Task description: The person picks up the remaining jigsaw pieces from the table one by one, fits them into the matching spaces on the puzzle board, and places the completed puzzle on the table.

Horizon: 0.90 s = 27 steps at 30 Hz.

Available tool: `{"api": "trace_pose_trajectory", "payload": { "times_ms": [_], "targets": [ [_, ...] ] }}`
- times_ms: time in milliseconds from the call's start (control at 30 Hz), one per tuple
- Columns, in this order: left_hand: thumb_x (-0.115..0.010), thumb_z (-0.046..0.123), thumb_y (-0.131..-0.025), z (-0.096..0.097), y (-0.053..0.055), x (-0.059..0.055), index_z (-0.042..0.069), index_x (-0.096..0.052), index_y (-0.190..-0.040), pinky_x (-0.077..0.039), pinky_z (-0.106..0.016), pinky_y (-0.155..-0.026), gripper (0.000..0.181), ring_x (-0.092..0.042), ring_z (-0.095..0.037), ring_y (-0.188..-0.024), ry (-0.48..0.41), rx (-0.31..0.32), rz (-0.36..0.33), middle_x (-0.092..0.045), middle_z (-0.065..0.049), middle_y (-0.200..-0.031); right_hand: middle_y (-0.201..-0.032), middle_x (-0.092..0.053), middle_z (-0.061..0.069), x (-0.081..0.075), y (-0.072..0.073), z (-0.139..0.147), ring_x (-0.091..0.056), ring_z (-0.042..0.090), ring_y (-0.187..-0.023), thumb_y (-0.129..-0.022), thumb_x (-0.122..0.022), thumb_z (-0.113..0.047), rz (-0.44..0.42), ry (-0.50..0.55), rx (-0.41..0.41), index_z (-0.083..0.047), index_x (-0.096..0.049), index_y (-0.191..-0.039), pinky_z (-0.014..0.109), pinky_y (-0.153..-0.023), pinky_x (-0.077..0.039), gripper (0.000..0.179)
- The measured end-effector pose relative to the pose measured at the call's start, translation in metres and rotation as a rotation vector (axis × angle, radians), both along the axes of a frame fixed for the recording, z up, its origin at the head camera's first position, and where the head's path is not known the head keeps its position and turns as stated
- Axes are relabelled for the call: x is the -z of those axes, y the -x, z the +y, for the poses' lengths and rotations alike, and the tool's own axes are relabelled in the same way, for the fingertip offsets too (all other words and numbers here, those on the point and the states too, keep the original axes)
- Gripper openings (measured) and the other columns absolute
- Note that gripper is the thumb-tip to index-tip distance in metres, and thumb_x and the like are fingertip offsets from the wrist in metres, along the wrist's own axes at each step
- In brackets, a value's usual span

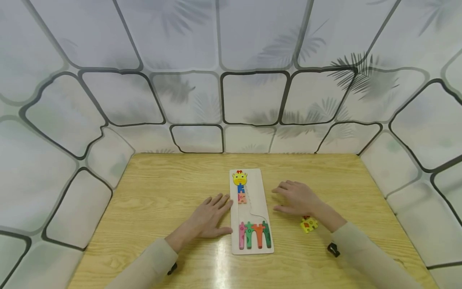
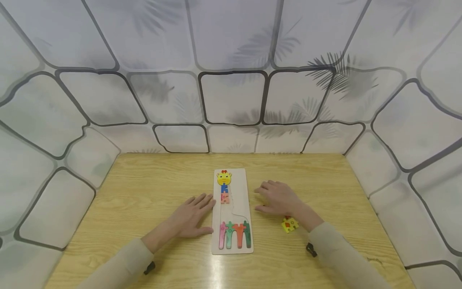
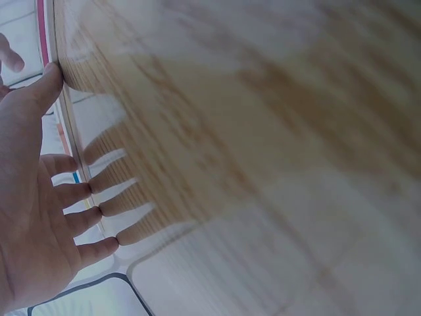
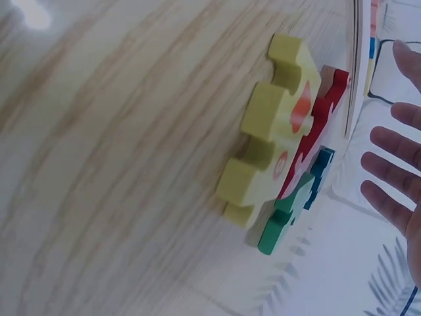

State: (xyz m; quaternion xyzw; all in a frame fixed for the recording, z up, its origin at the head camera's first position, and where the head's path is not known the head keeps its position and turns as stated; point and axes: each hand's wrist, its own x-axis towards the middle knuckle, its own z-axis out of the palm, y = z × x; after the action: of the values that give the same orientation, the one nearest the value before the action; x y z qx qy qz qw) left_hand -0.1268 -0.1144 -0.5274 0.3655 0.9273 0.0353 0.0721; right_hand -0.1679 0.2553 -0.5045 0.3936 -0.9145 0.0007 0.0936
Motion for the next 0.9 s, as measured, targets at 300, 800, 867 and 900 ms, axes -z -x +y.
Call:
{"api": "trace_pose_trajectory", "payload": {
  "times_ms": [300,800,867,900],
  "targets": [
    [-0.051,0.075,-0.098,0.001,0.0,0.001,0.013,-0.032,-0.167,-0.036,-0.059,-0.128,0.094,-0.034,-0.038,-0.16,0.0,-0.008,-0.007,-0.032,-0.015,-0.173,-0.113,-0.074,0.003,0.003,0.0,0.016,-0.071,0.02,-0.096,-0.09,-0.077,-0.058,-0.016,0.01,0.03,-0.016,-0.074,-0.127,0.04,-0.082,-0.063,0.055],
    [-0.051,0.074,-0.098,0.001,0.0,0.002,0.012,-0.032,-0.167,-0.036,-0.059,-0.127,0.094,-0.034,-0.038,-0.16,0.003,-0.004,-0.004,-0.032,-0.015,-0.174,-0.106,-0.073,-0.002,0.005,-0.002,0.039,-0.069,0.017,-0.09,-0.088,-0.079,-0.057,-0.005,0.031,0.066,-0.02,-0.077,-0.121,0.038,-0.078,-0.063,0.05],
    [-0.05,0.074,-0.098,0.001,0.0,0.002,0.013,-0.032,-0.167,-0.036,-0.059,-0.128,0.094,-0.034,-0.038,-0.16,0.006,-0.007,-0.008,-0.032,-0.015,-0.174,-0.105,-0.073,-0.001,0.006,-0.003,0.043,-0.069,0.017,-0.089,-0.088,-0.079,-0.057,0.001,0.02,0.065,-0.018,-0.076,-0.121,0.038,-0.077,-0.063,0.05],
    [-0.05,0.074,-0.098,0.001,0.0,0.002,0.013,-0.032,-0.167,-0.036,-0.059,-0.128,0.094,-0.034,-0.038,-0.16,0.006,-0.008,-0.009,-0.031,-0.015,-0.174,-0.105,-0.073,0.0,0.006,-0.003,0.045,-0.069,0.018,-0.089,-0.088,-0.079,-0.056,0.001,0.017,0.065,-0.018,-0.076,-0.121,0.038,-0.078,-0.063,0.05]
  ]
}}
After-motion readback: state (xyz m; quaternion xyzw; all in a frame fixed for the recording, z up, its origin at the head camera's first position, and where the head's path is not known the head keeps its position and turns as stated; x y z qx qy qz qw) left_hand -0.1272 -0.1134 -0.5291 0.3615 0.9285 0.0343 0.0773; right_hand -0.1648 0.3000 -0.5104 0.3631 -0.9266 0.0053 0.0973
